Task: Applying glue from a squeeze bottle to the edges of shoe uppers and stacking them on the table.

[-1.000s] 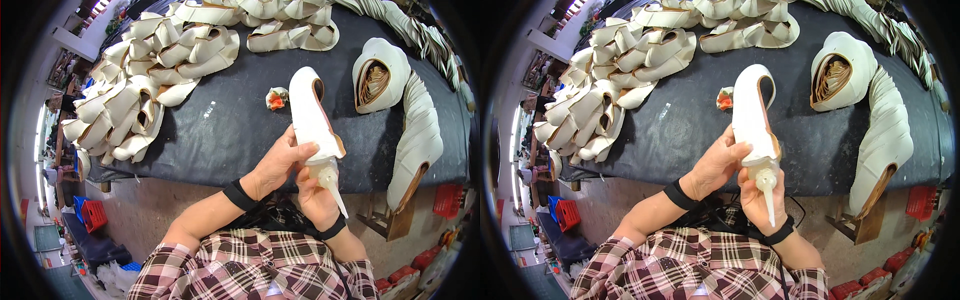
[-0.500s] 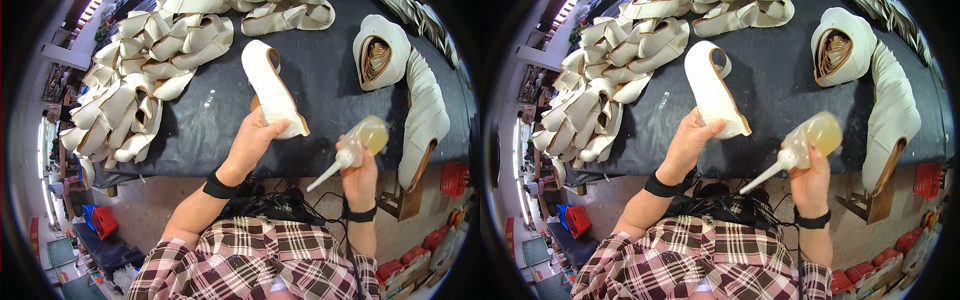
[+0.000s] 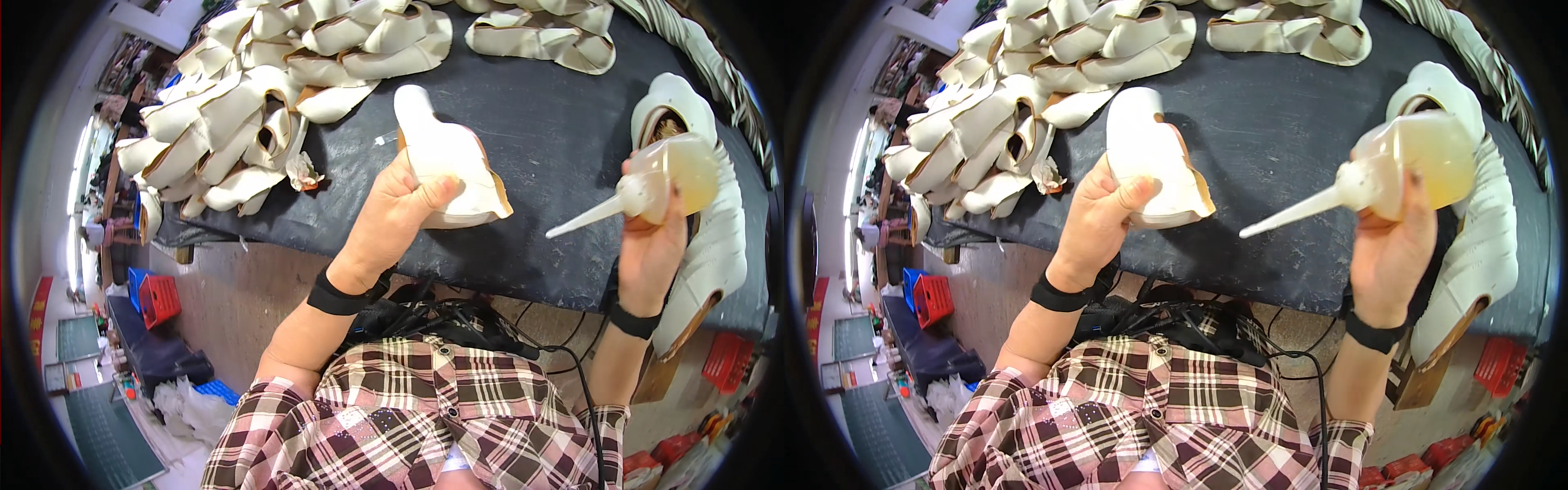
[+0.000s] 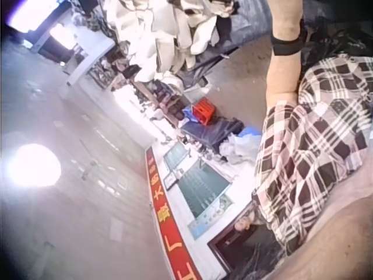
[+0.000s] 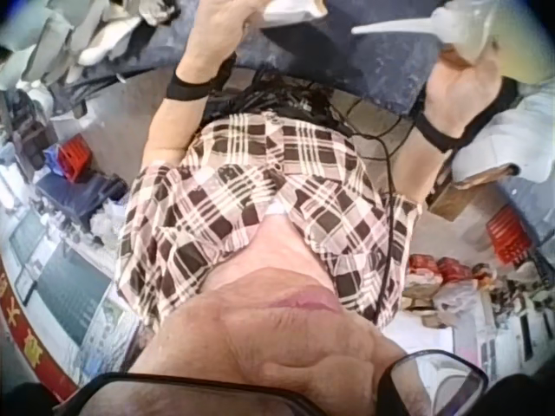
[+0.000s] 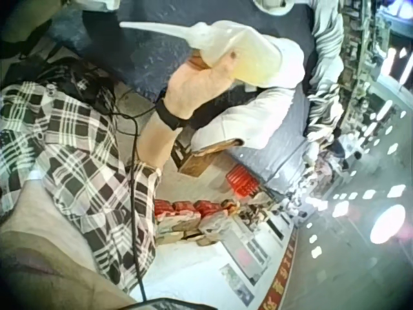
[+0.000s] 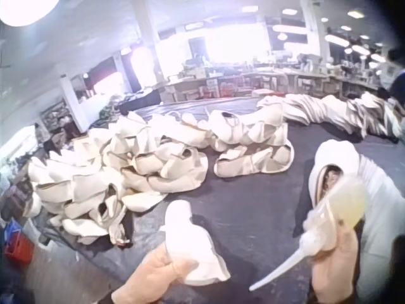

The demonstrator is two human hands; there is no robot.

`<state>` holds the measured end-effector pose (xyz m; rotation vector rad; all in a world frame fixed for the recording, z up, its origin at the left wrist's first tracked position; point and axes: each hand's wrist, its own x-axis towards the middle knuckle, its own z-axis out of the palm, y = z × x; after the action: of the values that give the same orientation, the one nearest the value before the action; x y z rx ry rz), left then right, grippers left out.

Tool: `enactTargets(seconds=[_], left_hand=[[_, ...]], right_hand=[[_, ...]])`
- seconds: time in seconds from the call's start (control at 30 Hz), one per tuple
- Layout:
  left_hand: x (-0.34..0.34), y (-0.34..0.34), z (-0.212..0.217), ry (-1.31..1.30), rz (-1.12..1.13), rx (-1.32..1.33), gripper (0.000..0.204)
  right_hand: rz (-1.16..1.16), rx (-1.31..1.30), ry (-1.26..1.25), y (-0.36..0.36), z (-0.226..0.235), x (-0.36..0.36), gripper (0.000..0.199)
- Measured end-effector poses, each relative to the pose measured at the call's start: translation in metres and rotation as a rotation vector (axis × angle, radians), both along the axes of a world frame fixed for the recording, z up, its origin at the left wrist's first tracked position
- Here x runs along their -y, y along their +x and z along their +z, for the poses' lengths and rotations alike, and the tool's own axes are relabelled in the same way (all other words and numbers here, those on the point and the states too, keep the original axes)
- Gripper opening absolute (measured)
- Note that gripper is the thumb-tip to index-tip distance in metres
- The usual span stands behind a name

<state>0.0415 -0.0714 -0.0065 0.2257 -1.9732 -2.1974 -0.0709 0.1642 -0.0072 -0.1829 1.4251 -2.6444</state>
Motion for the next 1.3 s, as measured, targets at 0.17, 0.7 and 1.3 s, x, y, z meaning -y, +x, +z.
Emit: enactTargets(seconds=[0.17,0.7,1.3], left_hand=[[0.005,0.009,0.01,0.181,-0.058,-0.016,0.033],[0.01,0.011,0.005,0.287,-0.059,0.034,0.034],[0.013,0.0,-0.003,0.267,-0.1,0.034,0.033]], right_hand=[[0.072,-0.061,0.022,-0.015,0.002,0.024,0.041],[0.1,-0.034,0.003,-0.012,-0.008,0.044,0.042],[0.017,0.007,0.05,-0.009,-0.015,0.04,0.045]])
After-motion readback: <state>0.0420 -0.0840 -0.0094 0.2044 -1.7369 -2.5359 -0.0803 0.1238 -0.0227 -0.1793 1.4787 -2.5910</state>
